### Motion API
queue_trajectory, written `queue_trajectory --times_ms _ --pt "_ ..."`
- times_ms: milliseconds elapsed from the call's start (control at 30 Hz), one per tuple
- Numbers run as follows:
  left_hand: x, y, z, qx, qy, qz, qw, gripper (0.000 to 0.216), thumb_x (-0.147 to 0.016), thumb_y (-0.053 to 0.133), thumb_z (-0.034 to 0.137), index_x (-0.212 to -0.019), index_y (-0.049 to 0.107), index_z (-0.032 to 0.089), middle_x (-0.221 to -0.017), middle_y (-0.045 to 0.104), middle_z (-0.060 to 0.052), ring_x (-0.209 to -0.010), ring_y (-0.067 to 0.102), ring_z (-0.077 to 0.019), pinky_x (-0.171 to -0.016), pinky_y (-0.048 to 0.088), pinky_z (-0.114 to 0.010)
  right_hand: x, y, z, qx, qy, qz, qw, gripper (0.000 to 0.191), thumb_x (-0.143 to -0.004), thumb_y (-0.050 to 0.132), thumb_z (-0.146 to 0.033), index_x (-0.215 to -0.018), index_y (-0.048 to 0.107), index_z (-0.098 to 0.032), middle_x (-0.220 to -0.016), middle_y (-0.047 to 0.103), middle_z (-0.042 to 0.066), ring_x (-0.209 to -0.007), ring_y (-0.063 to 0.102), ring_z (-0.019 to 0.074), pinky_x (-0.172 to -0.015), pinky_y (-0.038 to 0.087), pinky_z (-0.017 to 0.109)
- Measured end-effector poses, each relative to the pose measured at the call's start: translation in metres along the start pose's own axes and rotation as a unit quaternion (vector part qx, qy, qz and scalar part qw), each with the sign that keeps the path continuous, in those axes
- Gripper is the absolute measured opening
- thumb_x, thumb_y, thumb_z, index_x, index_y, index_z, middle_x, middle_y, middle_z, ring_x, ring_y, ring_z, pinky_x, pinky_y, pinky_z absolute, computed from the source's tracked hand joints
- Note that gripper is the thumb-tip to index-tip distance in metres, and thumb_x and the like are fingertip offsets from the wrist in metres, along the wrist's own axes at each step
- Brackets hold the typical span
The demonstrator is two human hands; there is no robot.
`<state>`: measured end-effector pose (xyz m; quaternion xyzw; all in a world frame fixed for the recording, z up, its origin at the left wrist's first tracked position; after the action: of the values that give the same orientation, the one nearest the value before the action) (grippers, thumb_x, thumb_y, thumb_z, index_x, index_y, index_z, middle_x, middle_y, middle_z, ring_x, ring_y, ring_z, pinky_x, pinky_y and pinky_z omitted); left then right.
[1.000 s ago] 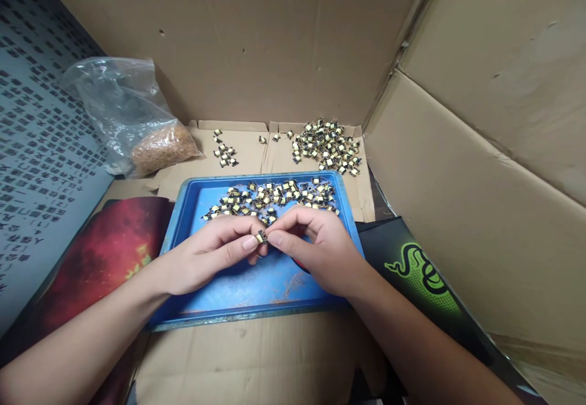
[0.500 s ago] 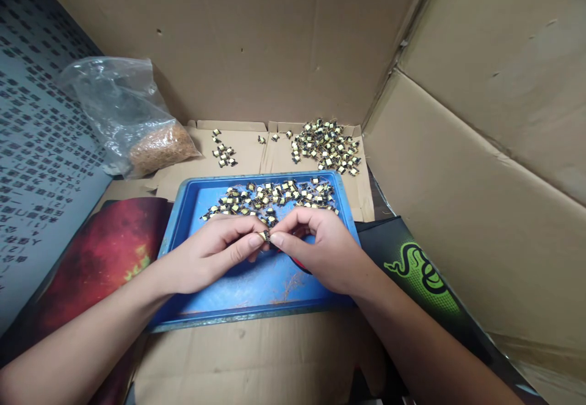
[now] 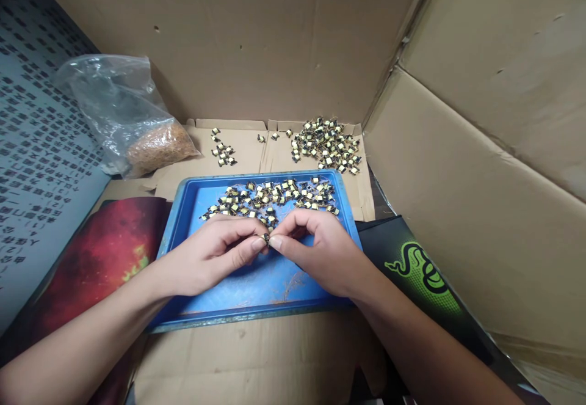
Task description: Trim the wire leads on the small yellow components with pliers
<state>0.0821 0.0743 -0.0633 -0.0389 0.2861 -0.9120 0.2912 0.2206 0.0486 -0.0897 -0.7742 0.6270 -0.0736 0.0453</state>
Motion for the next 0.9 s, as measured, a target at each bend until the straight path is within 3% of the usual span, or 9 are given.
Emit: queue_trajectory --times_ms 133,267,467,667,900 --pt "0.001 0.004 -0.005 0.094 -0.052 -0.01 0.994 0.036 -0.108 0.052 0.039 -0.089 0.069 0.014 -0.07 0.062 0.001 -0.064 0.054 -0.0111 -0.062 0.042 -0.023 0.0 0.004 0.005 -0.094 0.03 -0.022 0.995 0.02 -0.091 0.078 -0.038 -0.085 0.074 -0.019 -0.083 0.076 0.003 -0.078 0.068 0.0161 -0.072 0.052 0.029" --pt "0.003 0.006 -0.002 0.167 -0.049 -0.019 0.984 0.036 -0.107 0.055 0.042 -0.098 0.072 0.011 -0.082 0.073 -0.005 -0.074 0.062 -0.0137 -0.068 0.047 -0.025 0.0 0.004 -0.004 -0.166 0.002 -0.008 0.986 0.023 -0.092 0.079 -0.04 -0.084 0.073 -0.019 -0.08 0.075 0.003 -0.077 0.07 0.0166 -0.076 0.057 0.031" --pt "0.005 0.005 -0.005 0.218 -0.044 -0.003 0.975 0.031 -0.103 0.065 0.041 -0.099 0.074 0.011 -0.084 0.078 -0.006 -0.077 0.066 -0.0147 -0.073 0.049 -0.026 0.001 0.005 -0.007 -0.154 -0.01 0.012 0.988 0.024 -0.092 0.078 -0.043 -0.088 0.073 -0.02 -0.08 0.073 0.002 -0.074 0.07 0.0161 -0.071 0.058 0.03" --pt "0.006 0.006 -0.006 0.214 -0.046 -0.008 0.976 0.033 -0.104 0.065 0.042 -0.099 0.074 0.011 -0.085 0.079 -0.007 -0.075 0.068 -0.0151 -0.069 0.048 -0.026 0.002 0.005 -0.003 -0.16 -0.006 0.011 0.987 0.021 -0.092 0.078 -0.042 -0.09 0.074 -0.021 -0.082 0.074 0.002 -0.075 0.069 0.0157 -0.07 0.058 0.029" --pt "0.004 0.003 -0.006 0.192 -0.047 0.006 0.98 0.031 -0.104 0.064 0.04 -0.095 0.072 0.011 -0.08 0.073 -0.005 -0.067 0.057 -0.0116 -0.061 0.041 -0.024 0.002 0.002 -0.004 -0.139 -0.031 0.012 0.99 0.012 -0.095 0.076 -0.033 -0.091 0.074 -0.021 -0.086 0.073 0.001 -0.079 0.068 0.0144 -0.074 0.055 0.027"
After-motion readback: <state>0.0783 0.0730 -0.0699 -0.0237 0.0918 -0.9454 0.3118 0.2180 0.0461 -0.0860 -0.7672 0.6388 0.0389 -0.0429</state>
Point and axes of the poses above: each hand's wrist, its own x-axis away from the middle knuckle, its own y-axis out of the palm, z = x × y, the point moved 8 cm from there along -x, towards the middle knuckle
